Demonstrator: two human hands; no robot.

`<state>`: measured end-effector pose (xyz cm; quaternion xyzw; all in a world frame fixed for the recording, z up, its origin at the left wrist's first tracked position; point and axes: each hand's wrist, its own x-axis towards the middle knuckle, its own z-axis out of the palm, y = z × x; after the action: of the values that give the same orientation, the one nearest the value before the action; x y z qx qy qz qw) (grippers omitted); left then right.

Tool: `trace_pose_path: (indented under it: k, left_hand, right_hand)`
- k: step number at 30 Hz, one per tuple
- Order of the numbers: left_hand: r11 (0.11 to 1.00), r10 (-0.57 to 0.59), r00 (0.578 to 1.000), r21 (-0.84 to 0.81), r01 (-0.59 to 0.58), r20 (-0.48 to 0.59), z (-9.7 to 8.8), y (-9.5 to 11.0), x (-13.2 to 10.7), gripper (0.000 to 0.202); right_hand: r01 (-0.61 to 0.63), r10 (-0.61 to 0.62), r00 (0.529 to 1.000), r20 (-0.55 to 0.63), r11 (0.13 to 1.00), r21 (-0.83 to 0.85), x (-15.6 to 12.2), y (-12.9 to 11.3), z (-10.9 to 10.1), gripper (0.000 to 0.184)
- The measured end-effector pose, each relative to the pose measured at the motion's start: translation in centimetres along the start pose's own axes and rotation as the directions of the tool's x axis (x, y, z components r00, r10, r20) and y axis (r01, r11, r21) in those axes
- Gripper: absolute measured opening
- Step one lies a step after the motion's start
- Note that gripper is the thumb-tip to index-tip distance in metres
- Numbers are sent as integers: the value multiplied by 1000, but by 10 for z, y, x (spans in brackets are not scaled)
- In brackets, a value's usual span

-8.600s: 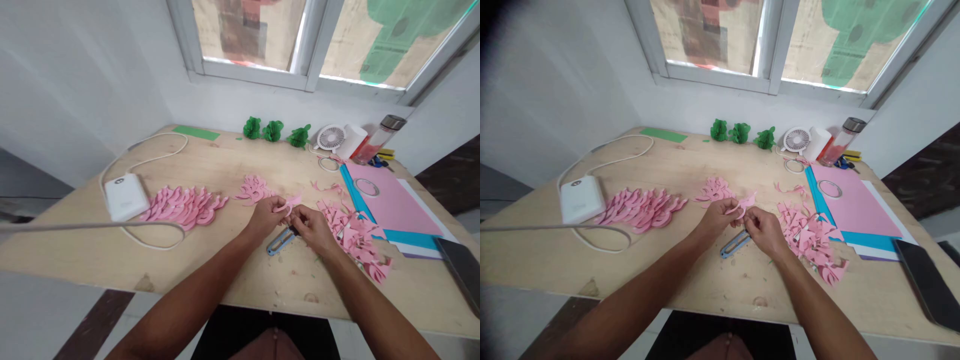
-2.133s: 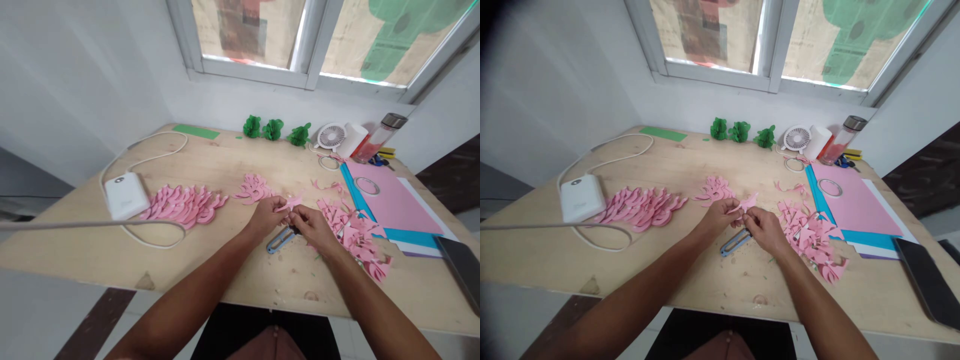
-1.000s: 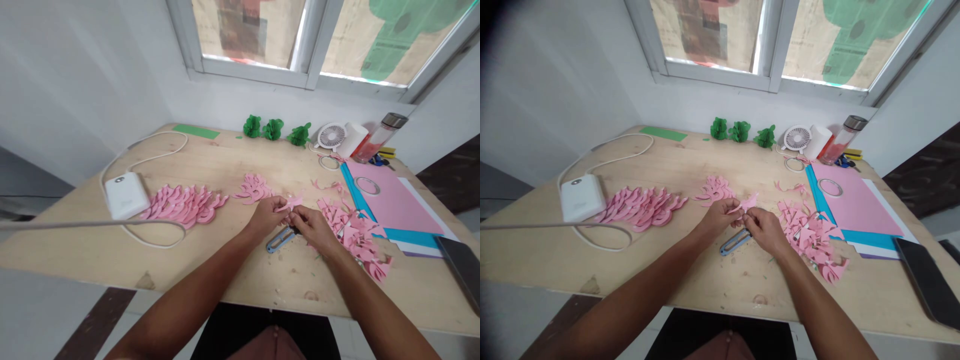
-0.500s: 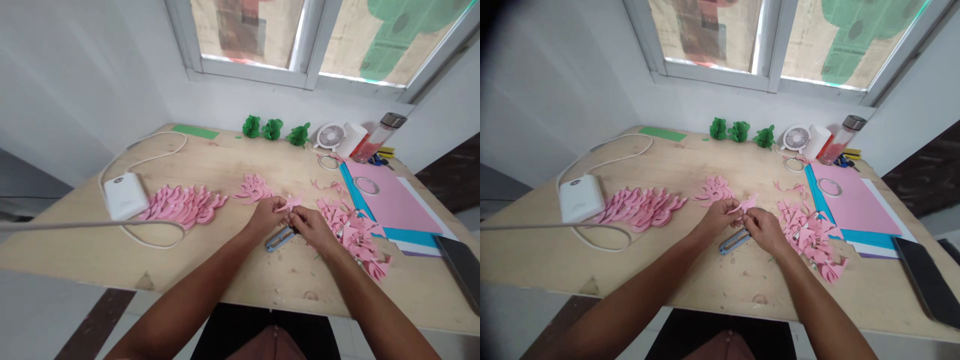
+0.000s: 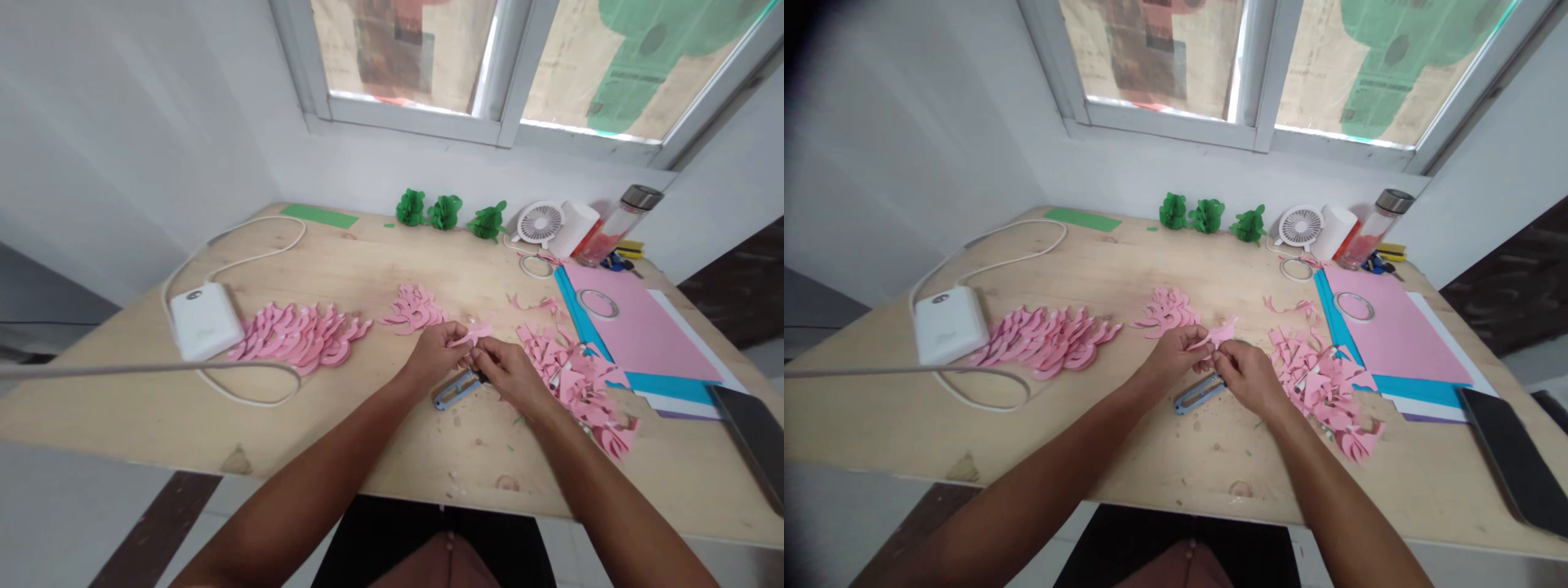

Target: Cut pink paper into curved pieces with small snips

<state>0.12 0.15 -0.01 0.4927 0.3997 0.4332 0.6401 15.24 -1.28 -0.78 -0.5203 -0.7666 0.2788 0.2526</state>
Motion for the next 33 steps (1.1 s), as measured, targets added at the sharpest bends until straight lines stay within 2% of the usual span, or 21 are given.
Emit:
trace_pose_path:
  k: [15,33]
  left_hand:
    - [997,42,999,67,-42,-2,-2,-5,2,15]
    - [996,44,999,75,-44,3,-3,-5,2,14]
  right_hand:
    - [-1,1,1000,-5,1000,-5,0,-2,0,23]
    - [-1,1,1000,2,1000,-14,0,-3,-2,23]
